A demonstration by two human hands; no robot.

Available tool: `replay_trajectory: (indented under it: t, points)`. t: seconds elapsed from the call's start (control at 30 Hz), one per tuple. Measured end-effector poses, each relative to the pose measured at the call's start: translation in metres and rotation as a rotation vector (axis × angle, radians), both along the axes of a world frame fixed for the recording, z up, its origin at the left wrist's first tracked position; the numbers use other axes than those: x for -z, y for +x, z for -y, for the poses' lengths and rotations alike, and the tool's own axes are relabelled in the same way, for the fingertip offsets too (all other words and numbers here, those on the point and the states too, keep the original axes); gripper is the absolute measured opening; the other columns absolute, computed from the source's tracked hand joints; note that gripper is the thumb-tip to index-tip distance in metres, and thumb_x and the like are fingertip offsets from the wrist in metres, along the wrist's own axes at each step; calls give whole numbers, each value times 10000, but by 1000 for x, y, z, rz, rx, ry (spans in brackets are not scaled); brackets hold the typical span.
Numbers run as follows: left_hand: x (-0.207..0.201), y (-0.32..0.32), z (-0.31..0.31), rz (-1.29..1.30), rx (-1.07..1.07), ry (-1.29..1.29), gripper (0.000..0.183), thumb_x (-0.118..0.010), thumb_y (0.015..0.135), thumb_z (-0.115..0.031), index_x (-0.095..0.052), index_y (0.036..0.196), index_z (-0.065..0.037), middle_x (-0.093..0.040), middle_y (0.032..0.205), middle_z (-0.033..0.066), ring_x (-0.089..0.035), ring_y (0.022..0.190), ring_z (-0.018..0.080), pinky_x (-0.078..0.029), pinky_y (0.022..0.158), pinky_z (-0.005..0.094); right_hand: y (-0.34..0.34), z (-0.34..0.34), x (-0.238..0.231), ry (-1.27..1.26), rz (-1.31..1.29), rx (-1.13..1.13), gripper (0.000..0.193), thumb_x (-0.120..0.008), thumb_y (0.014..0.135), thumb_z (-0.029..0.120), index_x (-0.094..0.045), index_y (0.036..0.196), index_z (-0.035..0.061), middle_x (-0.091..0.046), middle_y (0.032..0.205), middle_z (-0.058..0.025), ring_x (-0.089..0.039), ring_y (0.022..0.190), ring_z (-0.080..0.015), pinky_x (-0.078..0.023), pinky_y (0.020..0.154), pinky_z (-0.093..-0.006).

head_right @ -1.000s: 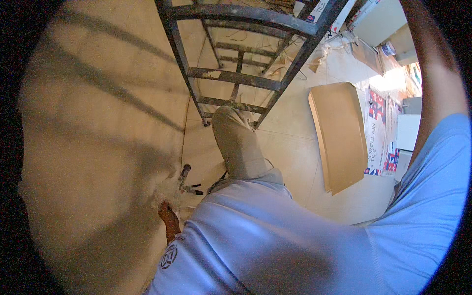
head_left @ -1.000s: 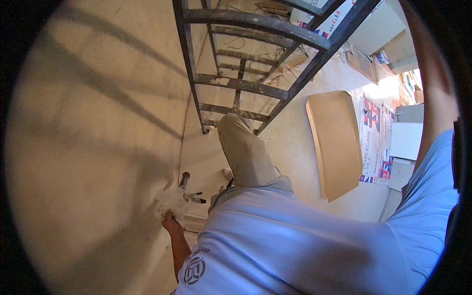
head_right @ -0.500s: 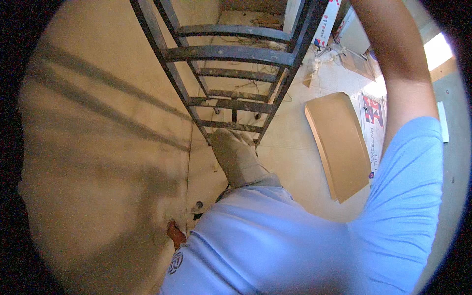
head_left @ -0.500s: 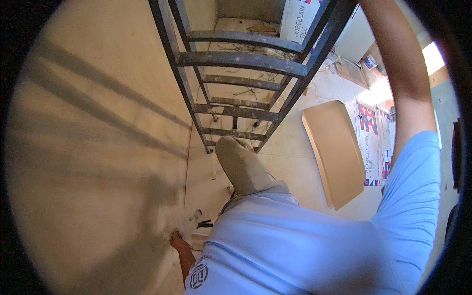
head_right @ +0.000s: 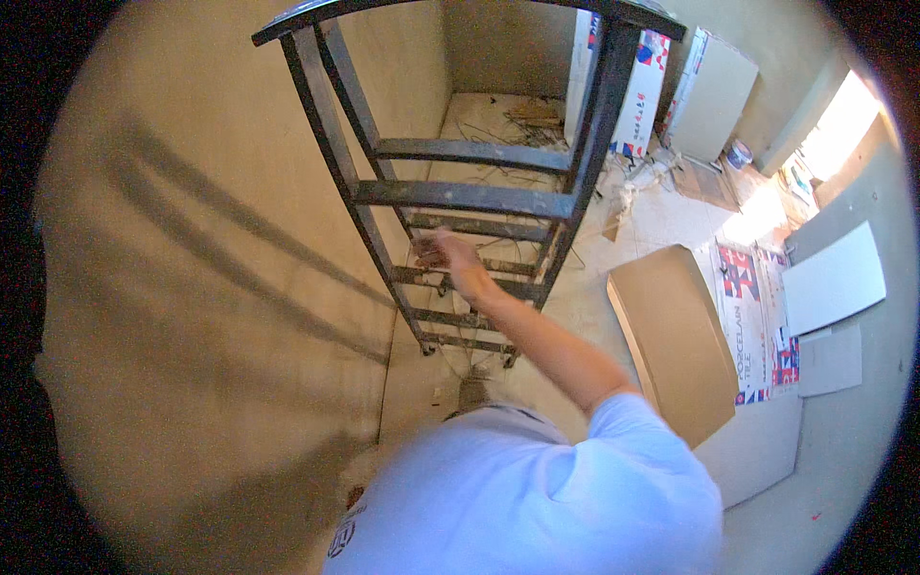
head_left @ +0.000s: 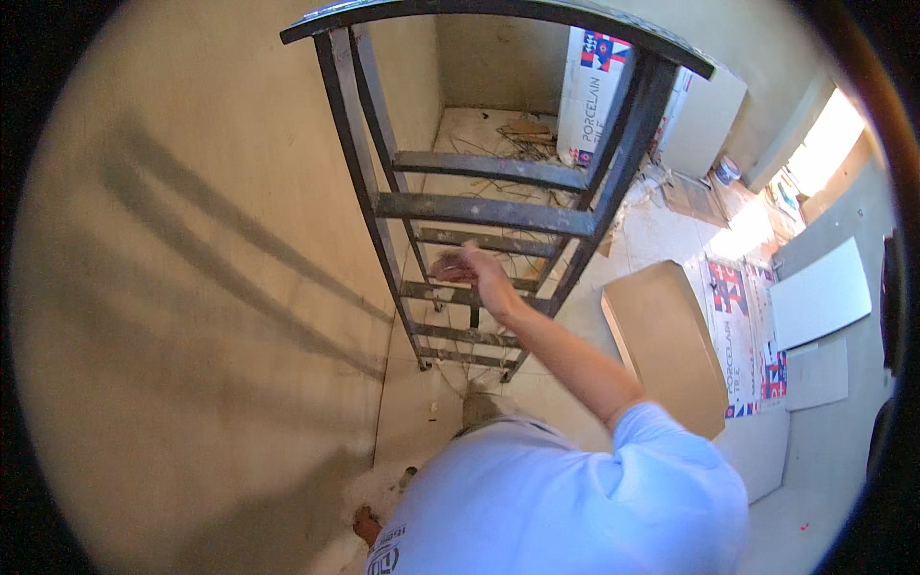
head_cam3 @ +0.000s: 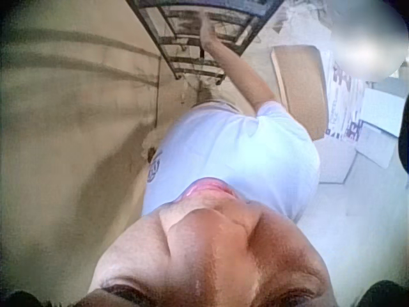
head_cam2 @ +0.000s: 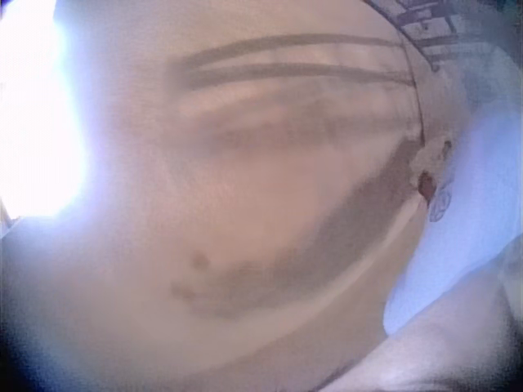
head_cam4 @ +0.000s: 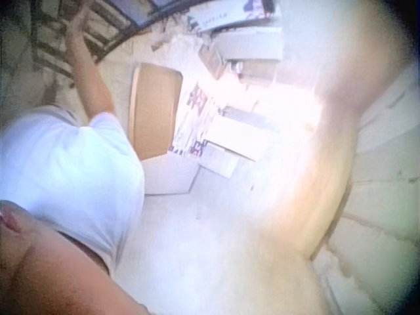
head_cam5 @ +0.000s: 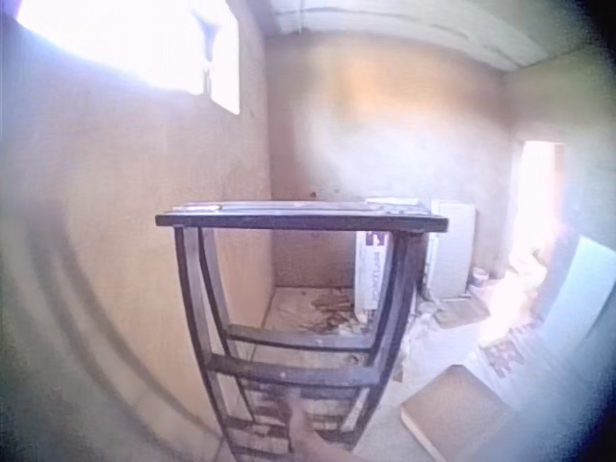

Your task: The person climbs a ladder to reach a window, wipes the window sill, and then uses a caulking gun to apply sealant along the window frame. The person moves the ladder to access different sections of the window.

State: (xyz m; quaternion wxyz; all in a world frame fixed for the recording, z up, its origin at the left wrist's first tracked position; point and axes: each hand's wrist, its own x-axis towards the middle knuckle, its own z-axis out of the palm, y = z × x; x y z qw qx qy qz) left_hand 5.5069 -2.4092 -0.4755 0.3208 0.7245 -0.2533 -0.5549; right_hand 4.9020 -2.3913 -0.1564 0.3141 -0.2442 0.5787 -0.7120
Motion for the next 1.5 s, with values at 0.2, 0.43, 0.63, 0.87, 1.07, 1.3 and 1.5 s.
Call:
replay_trajectory:
  t: [0.2,0.43,0.63,0.87,1.07,1.3,1.5]
  points:
    - [-33,-63,32,78,-38,-22,188,-696,887,-102,-662,1048,-11,-667,1016,90,-611,915,237,-476,808,377,-68,78,36,-993,784,382,811,-433,962,717,-408,1512,123,-497,1478,-125,-448,1370,-342,-247,1223,-472]
    - [-48,-87,46,148,-61,-48,213,-710,881,-95,-662,1068,-7,-677,1025,94,-626,920,230,-484,802,370,-75,89,17,-1171,699,218,857,-414,929,785,-415,1517,161,-426,1563,-102,-360,1457,-310,-197,1255,-456]
    - [-26,-78,53,133,-27,-109,235,-723,875,-90,-662,1085,-3,-686,1032,97,-638,924,224,-491,798,364,-96,57,-26,-1121,769,369,916,-390,923,809,-449,1469,76,-421,1553,-156,-335,1462,-326,-212,1245,-467]
    - [-10,-99,67,47,58,-221,262,-737,869,-83,-662,1105,1,-696,1041,102,-653,928,216,-499,793,357,-142,-65,-101,-1205,-19,375,371,-570,870,381,-622,772,28,-620,858,-225,-594,892,-379,-444,949,-577]
    - [-29,-166,75,-32,4,-197,277,-782,833,-79,-669,1076,-8,-695,1025,101,-636,886,196,-491,754,340,-97,-117,-162,-1315,-64,1019,856,-564,850,670,-538,1162,-127,-546,1150,-423,-575,1111,-524,-415,1014,-705]
    - [-9,-199,142,29,260,-255,277,-790,829,-76,-669,1071,-12,-668,994,63,-605,850,177,-473,741,339,-73,-121,-132,-1399,-464,1290,972,-331,894,812,-310,1584,129,-277,1636,-181,-253,1525,-342,-217,1177,-634]
    - [11,-234,203,56,291,-191,242,-797,821,-105,-685,1017,-18,-663,940,57,-595,798,175,-467,716,337,-93,-175,-138,-1641,-652,1631,690,-300,923,745,-542,1189,156,-555,1231,-144,-519,1169,-269,-306,1105,-547]
